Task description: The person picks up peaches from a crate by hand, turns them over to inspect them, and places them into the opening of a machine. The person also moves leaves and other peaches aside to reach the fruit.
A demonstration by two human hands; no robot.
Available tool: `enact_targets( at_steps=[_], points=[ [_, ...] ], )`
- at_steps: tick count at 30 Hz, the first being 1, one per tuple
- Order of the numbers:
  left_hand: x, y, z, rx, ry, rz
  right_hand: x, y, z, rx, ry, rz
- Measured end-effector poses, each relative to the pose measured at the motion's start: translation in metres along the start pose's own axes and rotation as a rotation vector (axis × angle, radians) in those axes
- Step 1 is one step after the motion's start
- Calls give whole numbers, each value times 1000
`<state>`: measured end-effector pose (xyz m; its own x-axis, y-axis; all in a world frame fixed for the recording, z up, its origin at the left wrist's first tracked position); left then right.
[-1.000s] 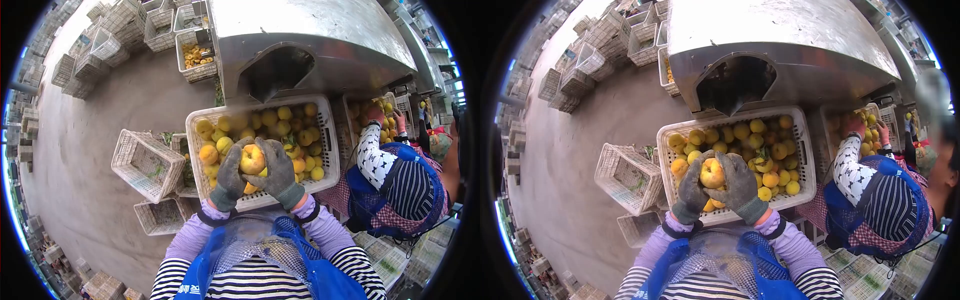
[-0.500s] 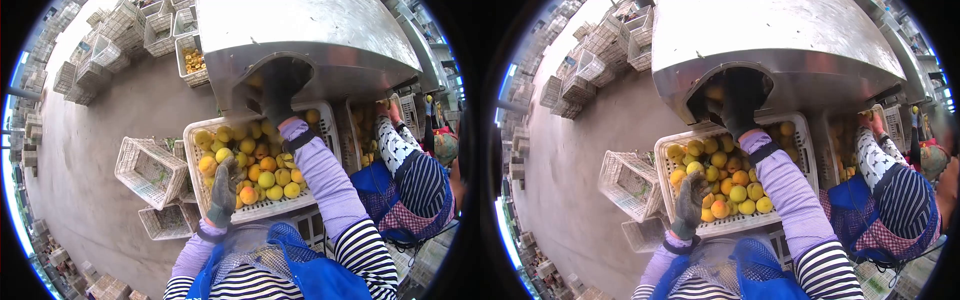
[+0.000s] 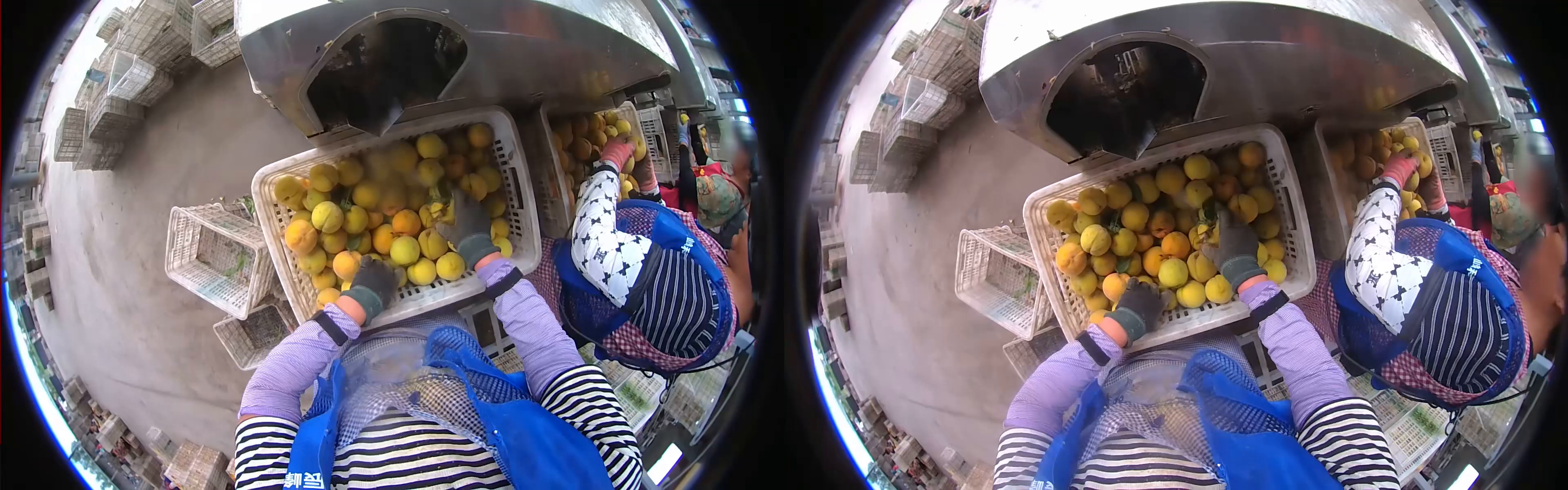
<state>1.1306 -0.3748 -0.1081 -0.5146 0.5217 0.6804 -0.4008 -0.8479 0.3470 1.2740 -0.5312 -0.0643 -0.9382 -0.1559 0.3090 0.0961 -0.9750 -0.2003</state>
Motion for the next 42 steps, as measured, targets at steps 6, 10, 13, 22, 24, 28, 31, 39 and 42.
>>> enact_targets(
  at_steps=[6,10,13,22,24,28,31,39,42],
  points=[
    [43,-22,51,719,563,-260,37,-36,66,-1216,-305,46],
    [80,-29,104,1805,624,-330,63,-69,84,-1504,-462,219],
    [100,-29,121,1426,995,-303,68,-81,95,-1133,-175,374],
    [117,-22,165,1632,856,-367,89,-107,163,-574,409,317],
    [118,-33,178,1467,958,-349,80,-115,177,-547,497,296],
    [133,-45,220,1648,1199,-373,34,-144,224,-554,790,489],
    [116,-65,196,1885,1135,-244,-47,-143,179,-389,734,377],
    [111,-66,165,1850,1029,-256,-78,-145,166,-177,794,390],
    [111,-69,162,1878,1091,-299,-96,-156,169,-315,787,432]
  ],
)
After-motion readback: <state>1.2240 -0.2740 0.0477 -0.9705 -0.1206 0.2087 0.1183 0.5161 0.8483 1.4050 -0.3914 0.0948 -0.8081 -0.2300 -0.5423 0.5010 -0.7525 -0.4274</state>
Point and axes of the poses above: each hand's wrist, its own x-axis away from the middle knuckle, its own z-axis out of the back of the hand, y = z × x, the point moved 8 cm from there along -x, towards the middle knuckle, and after that the axes turned 4 degrees about x, right-handed, at the moved point
